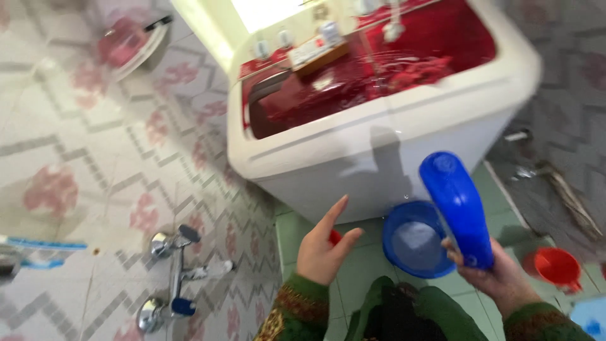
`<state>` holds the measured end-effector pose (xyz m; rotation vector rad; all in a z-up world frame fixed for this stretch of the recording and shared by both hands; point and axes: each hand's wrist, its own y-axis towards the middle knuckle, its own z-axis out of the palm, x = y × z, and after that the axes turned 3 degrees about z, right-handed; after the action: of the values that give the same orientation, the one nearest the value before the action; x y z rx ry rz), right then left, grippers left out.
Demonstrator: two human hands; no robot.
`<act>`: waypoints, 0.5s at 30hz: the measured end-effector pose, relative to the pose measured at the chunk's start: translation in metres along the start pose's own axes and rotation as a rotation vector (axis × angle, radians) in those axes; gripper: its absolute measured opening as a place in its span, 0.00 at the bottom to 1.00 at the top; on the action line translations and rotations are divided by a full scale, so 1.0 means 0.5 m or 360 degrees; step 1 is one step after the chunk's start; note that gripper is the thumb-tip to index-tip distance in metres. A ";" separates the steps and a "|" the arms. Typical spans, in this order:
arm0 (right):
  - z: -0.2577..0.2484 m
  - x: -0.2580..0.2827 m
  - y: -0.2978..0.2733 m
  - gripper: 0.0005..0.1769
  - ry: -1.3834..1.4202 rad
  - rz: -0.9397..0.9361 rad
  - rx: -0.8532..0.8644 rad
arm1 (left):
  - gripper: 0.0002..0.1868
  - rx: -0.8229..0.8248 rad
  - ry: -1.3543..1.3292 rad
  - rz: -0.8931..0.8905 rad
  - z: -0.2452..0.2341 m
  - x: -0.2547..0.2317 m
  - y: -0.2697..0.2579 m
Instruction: Applying toilet cleaner to a squat toilet and then wiping down the top of a washing machine with a cloth.
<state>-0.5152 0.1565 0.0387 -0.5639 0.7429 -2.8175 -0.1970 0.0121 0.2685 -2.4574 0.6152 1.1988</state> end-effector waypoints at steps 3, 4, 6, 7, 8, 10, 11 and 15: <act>0.065 0.008 -0.102 0.25 0.0203 -0.0199 -0.0491 | 0.33 0.0060 -0.0147 -0.0125 0.018 0.053 -0.042; 0.017 0.002 -0.115 0.27 0.0276 -0.0265 -0.0219 | 0.32 0.0101 -0.0186 -0.0205 0.022 0.062 -0.053; -0.024 -0.003 -0.148 0.31 0.0357 -0.0377 0.0047 | 0.32 0.0179 -0.0212 -0.0251 0.030 0.075 -0.067; -0.020 -0.009 -0.175 0.30 0.0424 -0.0521 -0.0077 | 0.30 0.0226 -0.0306 -0.0333 0.036 0.079 -0.074; -0.016 -0.014 -0.202 0.30 0.0494 -0.0664 -0.0201 | 0.29 0.0273 -0.0397 -0.0418 0.041 0.083 -0.080; -0.001 -0.017 -0.265 0.30 0.0598 -0.0838 -0.0178 | 0.29 0.0370 -0.0355 -0.0442 0.061 0.061 -0.080; 0.006 -0.022 -0.301 0.32 0.0674 -0.0943 -0.0149 | 0.29 0.0416 -0.0326 -0.0518 0.071 0.051 -0.087; -0.095 0.005 -0.430 0.32 0.0856 -0.1277 -0.0249 | 0.27 0.0586 -0.0111 -0.0425 0.127 0.015 -0.081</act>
<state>-0.5513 0.3617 0.1099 -0.1067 1.0062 -3.7582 -0.2135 0.0747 0.2295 -2.1008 0.4268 0.9642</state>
